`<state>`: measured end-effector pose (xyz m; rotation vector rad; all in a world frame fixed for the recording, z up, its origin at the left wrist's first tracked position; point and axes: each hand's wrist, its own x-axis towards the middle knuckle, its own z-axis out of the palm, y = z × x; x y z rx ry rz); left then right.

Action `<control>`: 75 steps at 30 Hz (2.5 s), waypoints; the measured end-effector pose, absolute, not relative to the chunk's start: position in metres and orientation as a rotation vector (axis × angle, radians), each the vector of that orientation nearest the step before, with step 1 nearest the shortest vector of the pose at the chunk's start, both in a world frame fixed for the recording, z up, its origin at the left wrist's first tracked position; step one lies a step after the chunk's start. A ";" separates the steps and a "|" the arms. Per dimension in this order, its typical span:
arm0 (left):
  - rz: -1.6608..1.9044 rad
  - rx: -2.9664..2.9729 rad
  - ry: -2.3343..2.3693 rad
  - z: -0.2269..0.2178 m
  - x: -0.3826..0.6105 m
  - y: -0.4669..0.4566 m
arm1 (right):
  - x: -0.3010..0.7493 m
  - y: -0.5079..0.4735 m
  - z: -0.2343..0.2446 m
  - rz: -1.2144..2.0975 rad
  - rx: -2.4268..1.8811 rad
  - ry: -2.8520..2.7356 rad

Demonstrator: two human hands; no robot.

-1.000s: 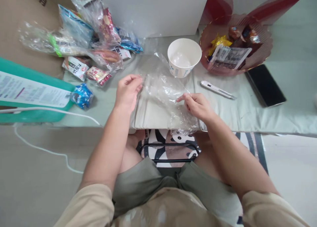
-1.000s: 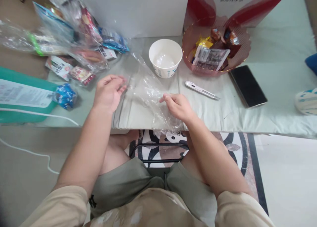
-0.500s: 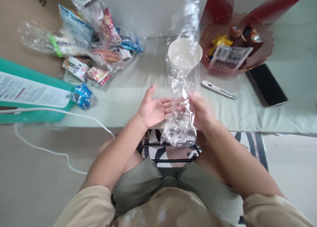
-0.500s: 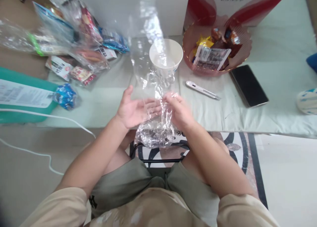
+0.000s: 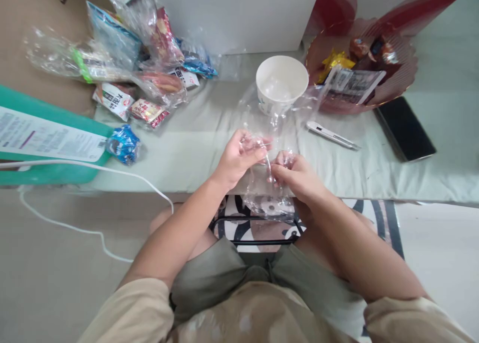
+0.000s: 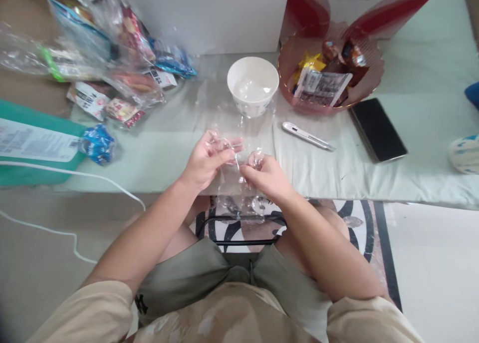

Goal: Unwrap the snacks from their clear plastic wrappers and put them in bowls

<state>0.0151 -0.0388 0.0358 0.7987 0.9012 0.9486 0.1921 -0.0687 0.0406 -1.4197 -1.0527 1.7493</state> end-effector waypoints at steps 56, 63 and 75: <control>0.661 0.950 1.025 0.045 -0.019 -0.020 | 0.221 -0.047 0.026 1.448 -1.123 -1.166; 0.783 1.280 1.043 0.029 -0.018 -0.014 | 0.222 -0.047 0.029 1.444 -1.253 -1.267; 1.089 1.807 1.030 0.021 0.017 -0.032 | 0.193 -0.053 0.025 1.578 -1.022 -1.113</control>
